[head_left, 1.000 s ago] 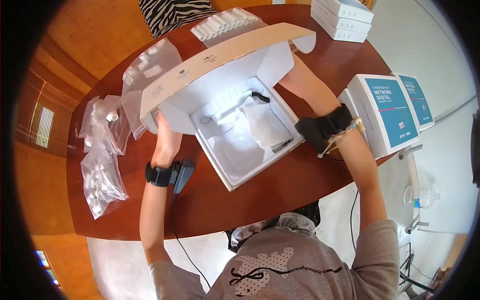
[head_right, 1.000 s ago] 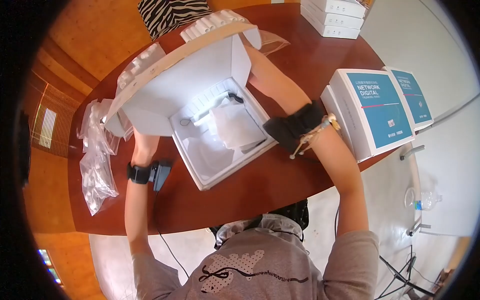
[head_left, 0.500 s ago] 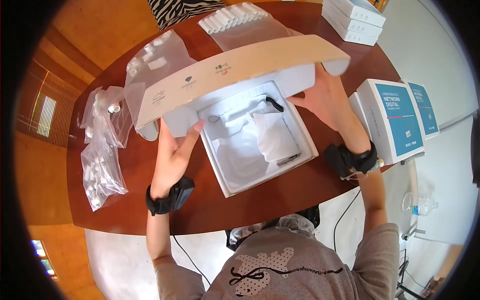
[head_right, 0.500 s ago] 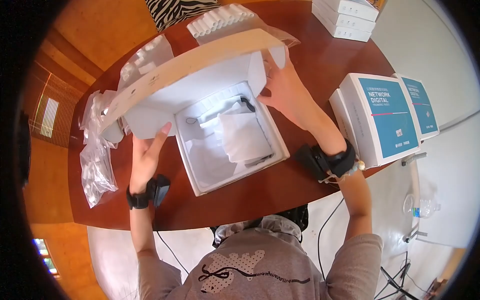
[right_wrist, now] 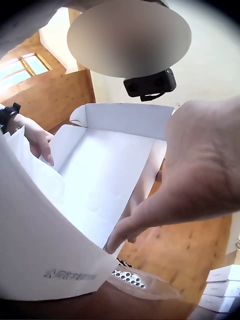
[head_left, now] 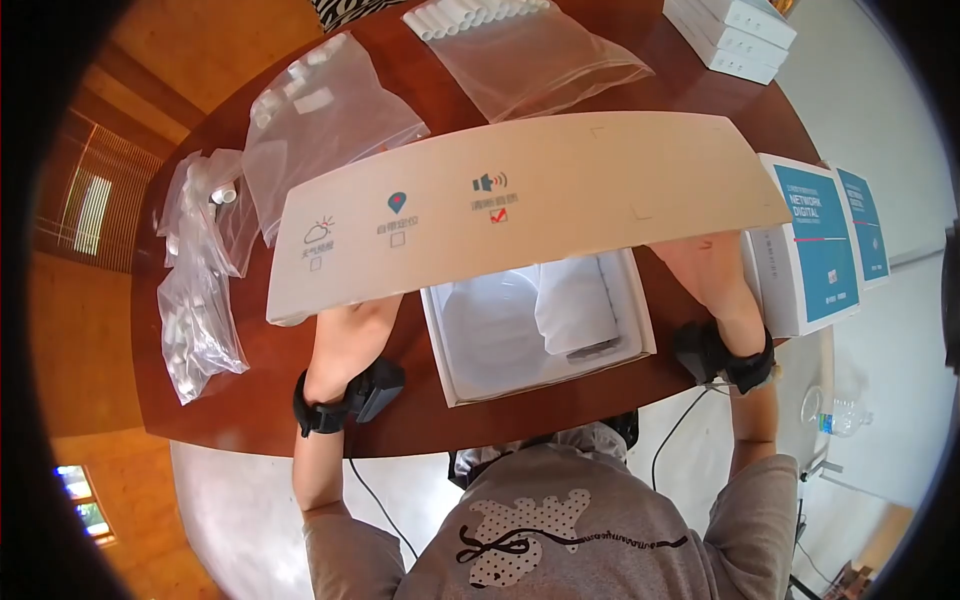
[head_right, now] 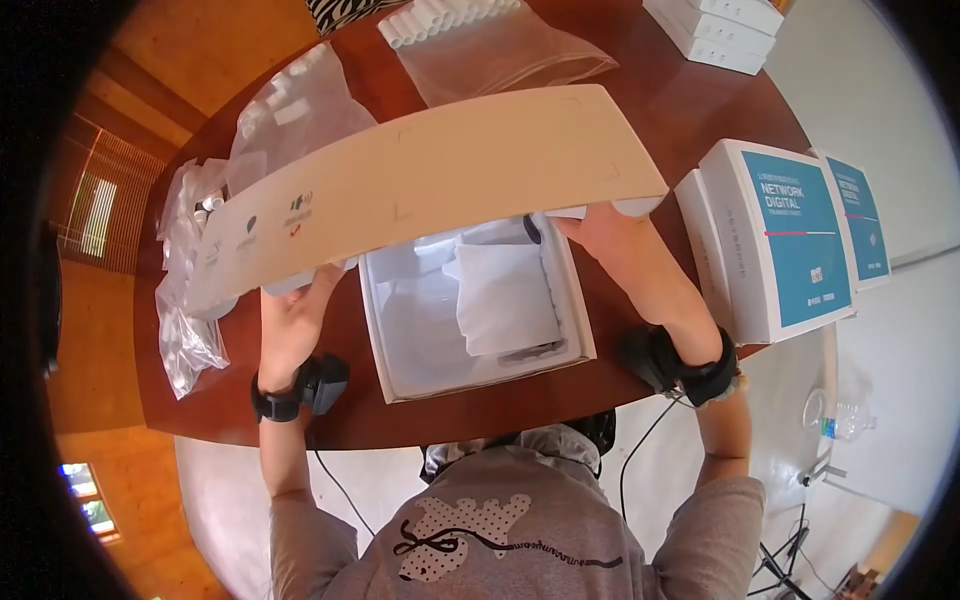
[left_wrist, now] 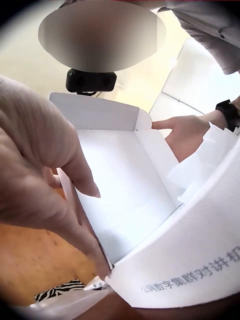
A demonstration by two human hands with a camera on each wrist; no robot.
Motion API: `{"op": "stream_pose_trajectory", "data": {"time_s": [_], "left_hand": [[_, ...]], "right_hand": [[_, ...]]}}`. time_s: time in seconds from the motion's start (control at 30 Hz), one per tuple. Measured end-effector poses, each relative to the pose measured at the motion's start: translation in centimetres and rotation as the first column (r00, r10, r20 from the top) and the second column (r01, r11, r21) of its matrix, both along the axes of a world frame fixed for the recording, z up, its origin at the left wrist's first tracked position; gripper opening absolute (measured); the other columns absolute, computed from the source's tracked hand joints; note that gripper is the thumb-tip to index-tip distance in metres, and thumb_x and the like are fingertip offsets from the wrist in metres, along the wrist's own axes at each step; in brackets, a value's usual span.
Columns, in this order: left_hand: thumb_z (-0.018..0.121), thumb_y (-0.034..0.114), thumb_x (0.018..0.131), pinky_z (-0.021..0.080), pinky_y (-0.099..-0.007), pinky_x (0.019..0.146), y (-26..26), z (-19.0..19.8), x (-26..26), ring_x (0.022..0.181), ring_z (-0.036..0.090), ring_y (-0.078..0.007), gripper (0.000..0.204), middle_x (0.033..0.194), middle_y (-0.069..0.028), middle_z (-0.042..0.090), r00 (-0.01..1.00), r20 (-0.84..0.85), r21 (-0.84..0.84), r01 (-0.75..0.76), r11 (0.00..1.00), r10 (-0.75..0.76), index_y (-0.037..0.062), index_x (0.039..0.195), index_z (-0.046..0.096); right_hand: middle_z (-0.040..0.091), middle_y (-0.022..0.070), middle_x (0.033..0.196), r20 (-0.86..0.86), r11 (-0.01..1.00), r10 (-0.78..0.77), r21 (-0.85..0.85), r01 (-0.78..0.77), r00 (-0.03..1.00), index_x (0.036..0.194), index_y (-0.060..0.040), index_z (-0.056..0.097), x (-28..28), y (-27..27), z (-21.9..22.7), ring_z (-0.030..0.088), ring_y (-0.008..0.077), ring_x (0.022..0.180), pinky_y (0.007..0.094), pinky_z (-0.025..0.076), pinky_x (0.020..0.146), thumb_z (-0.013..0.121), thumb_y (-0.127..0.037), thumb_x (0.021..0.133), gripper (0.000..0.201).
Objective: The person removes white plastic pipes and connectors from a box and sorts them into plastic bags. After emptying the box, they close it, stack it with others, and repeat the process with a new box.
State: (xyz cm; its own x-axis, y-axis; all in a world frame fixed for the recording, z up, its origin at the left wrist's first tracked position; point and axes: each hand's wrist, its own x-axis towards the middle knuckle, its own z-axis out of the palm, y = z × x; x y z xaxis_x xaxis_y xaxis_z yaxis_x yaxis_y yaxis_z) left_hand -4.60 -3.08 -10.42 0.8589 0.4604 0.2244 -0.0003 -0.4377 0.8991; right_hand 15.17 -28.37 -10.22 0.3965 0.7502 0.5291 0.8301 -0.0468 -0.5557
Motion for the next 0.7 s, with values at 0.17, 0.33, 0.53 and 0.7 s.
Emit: {"op": "stream_pose_trajectory", "data": {"time_s": [0.17, 0.33, 0.53, 0.7], "left_hand": [[0.060, -0.002, 0.087, 0.043, -0.0295, 0.088, -1.4, 1.0, 1.1, 0.099, 0.053, -0.0128, 0.024, 0.109, -0.0048, 0.058, 0.985, 0.163, -0.128, 0.078, 0.989, -0.056, 0.0007, 0.111, 0.056], [0.061, 0.001, 0.086, 0.041, -0.0313, 0.094, -1.3, 0.2, 0.7, 0.107, 0.053, -0.0170, 0.037, 0.118, -0.0078, 0.056, 0.995, 0.093, 0.020, 0.023, 1.000, -0.025, 0.0011, 0.121, 0.050], [0.057, 0.011, 0.084, 0.022, -0.0443, 0.109, 1.0, -1.6, 0.5, 0.136, 0.025, -0.0327, 0.048, 0.143, -0.0200, 0.033, 0.957, -0.031, 0.110, 0.289, 0.951, -0.288, 0.0041, 0.130, 0.047], [0.043, -0.016, 0.078, 0.017, -0.0445, 0.112, -0.3, 1.2, -3.0, 0.139, 0.019, -0.0370, 0.056, 0.147, -0.0214, 0.028, 0.876, -0.115, -0.012, 0.469, 0.883, -0.468, 0.0044, 0.129, 0.052]], "right_hand": [[0.047, 0.0154, 0.132, -0.050, 1.000, 0.027, 0.004, -0.027, 0.998, 0.128, -0.0076, 0.047, -0.1, 0.0, -0.1, 0.049, 0.0352, 0.117, 0.0380, 0.039, 0.096, 0.063, -0.036, 0.082, 0.057], [0.044, 0.0159, 0.135, -0.135, 0.997, 0.071, 0.016, -0.069, 0.988, 0.129, -0.0085, 0.047, 0.0, 0.0, -0.1, 0.047, 0.0366, 0.120, 0.0382, 0.038, 0.098, 0.060, -0.036, 0.084, 0.054], [0.041, 0.0165, 0.140, -0.332, 0.985, 0.170, 0.027, -0.171, 0.928, 0.130, -0.0096, 0.048, 0.2, 0.1, 0.4, 0.044, 0.0382, 0.124, 0.0385, 0.036, 0.101, 0.056, -0.036, 0.087, 0.052], [0.035, 0.0181, 0.145, -0.196, 0.933, -0.076, -0.361, 0.001, 0.978, 0.131, -0.0126, 0.051, -2.7, -3.1, 1.9, 0.040, 0.0386, 0.129, 0.0396, 0.039, 0.100, 0.056, -0.010, 0.084, 0.048]]}}
